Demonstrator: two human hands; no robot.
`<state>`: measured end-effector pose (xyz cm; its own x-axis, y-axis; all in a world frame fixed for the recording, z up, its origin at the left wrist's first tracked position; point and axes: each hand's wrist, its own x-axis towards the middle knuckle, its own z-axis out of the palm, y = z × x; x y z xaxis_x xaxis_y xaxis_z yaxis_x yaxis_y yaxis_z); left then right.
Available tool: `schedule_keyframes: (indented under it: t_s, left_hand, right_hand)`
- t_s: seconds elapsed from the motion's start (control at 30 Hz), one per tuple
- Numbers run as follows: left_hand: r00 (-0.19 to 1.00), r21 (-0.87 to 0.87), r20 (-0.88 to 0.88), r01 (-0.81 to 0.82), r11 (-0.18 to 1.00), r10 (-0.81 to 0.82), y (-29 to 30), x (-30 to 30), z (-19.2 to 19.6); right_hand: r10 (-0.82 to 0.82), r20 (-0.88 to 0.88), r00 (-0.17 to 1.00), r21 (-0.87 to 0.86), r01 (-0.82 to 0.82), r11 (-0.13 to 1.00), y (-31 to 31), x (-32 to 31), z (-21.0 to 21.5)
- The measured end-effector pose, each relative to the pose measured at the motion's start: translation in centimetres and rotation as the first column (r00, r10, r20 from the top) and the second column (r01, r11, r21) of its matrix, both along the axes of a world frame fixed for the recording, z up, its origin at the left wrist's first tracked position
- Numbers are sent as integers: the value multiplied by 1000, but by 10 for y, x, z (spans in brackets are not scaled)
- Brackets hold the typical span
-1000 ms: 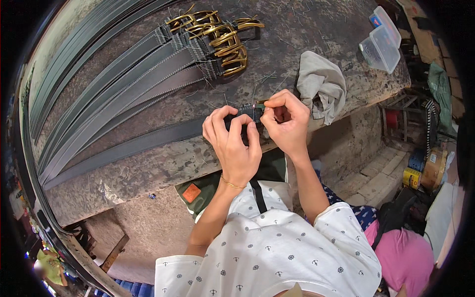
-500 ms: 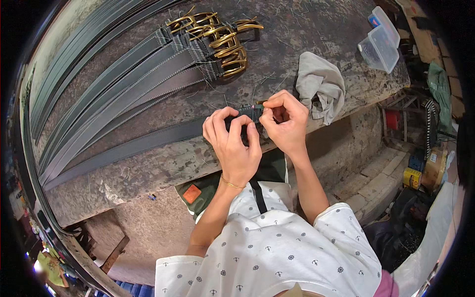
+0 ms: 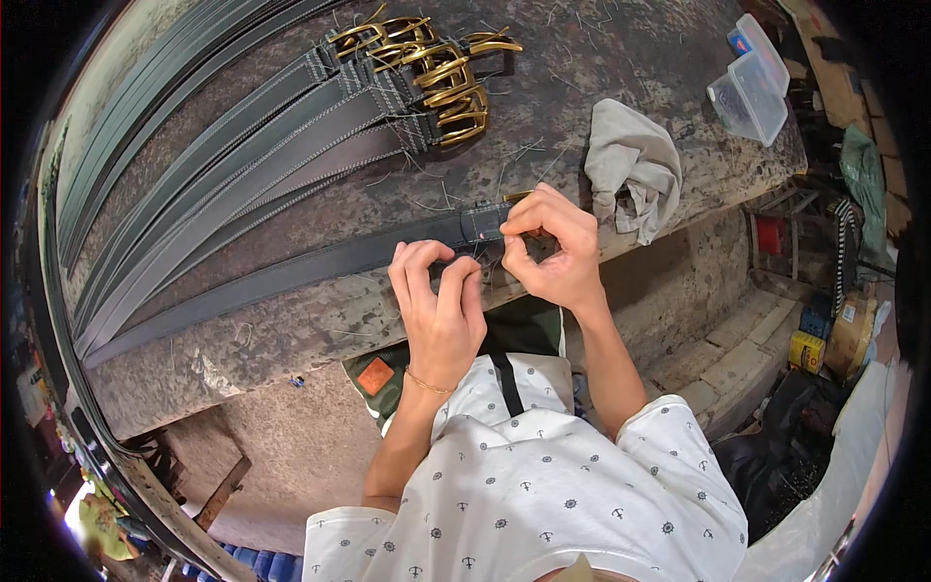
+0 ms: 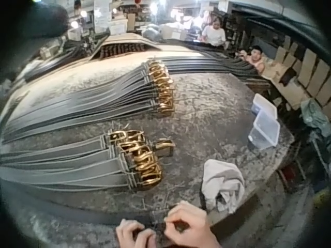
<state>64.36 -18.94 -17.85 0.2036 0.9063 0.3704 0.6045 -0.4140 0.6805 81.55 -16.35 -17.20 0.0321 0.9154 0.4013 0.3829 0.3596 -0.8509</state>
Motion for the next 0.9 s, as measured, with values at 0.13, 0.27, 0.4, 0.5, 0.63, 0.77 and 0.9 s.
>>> schedule_keyframes:
  t_s: [0.13,0.27,0.4,0.5,0.63,0.77,0.9]
  left_hand:
    - [1000,27,-6,4,1000,-4,0,-1,-3]
    - [1000,45,10,9,999,-10,0,-1,-3]
    - [1000,40,19,6,999,-7,0,0,-3]
    - [1000,40,24,5,999,-6,0,0,-3]
    - [1000,47,17,1,999,-2,0,1,-3]
    - [1000,60,19,5,998,-6,0,1,-3]
    - [999,68,37,4,998,-7,-1,-1,-3]
  right_hand:
    - [44,57,997,24,-45,999,2,-2,0]
    - [36,63,997,0,-36,999,1,-3,-2]
    - [47,69,997,53,-51,997,2,-3,-4]
    - [44,67,997,40,-47,998,2,-3,-3]
    - [49,76,996,45,-52,998,2,-3,-3]
    - [43,102,994,8,-44,999,1,-3,1]
    - [39,38,999,-4,-39,999,1,-3,1]
